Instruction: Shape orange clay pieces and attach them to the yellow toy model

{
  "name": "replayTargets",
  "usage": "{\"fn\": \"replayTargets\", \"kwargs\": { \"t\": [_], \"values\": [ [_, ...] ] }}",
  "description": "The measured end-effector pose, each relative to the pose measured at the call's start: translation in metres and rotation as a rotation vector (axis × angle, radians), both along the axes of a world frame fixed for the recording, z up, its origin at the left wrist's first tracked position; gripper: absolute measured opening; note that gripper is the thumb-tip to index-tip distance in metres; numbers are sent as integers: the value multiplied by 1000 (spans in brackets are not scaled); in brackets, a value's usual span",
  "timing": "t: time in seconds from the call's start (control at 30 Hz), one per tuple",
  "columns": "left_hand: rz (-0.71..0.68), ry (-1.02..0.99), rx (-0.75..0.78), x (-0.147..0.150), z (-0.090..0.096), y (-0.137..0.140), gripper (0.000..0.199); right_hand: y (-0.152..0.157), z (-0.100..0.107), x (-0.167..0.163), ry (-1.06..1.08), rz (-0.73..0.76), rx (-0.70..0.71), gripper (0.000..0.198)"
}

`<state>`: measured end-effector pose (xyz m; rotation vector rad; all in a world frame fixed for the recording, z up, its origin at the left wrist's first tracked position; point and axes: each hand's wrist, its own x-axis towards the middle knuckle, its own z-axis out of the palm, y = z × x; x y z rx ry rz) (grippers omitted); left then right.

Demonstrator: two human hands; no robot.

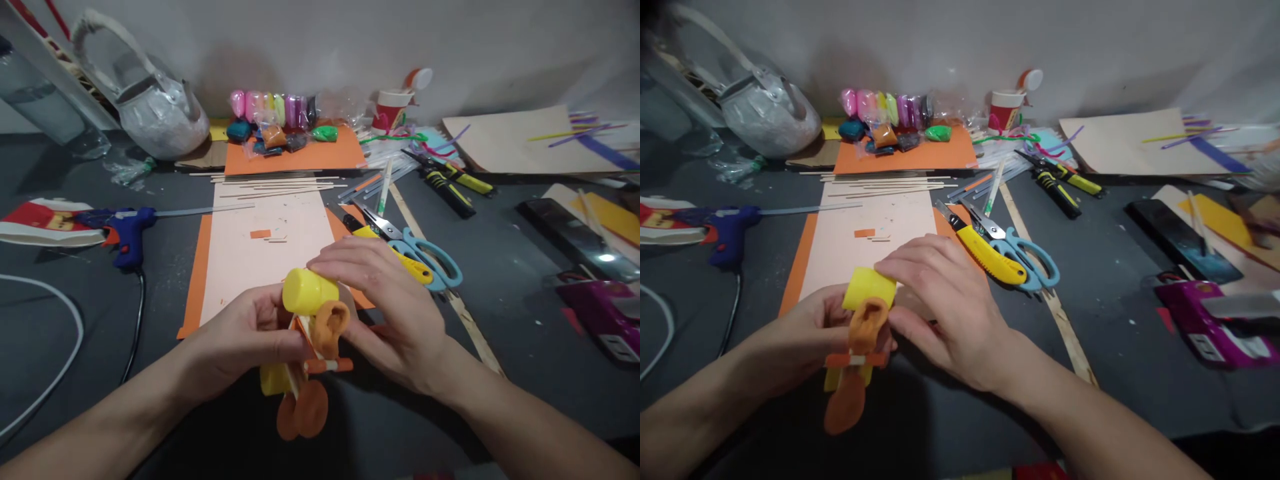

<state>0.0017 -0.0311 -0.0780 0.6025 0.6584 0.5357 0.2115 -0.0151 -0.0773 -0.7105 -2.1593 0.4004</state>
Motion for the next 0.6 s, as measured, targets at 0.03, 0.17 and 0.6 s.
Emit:
{"fn": "replayTargets", "kwargs": {
  "t": [0.03,0.17,0.6],
  "values": [
    [12,0,-12,0,0,0,12,0,-1,-1,-9,1,-4,29],
    [70,20,4,0,-3,-1,19,0,-2,1,-45,-31,-24,36],
    [190,408,255,7,2,-9,20,-15,15,1,-161,-97,237,18]
  ]
}}
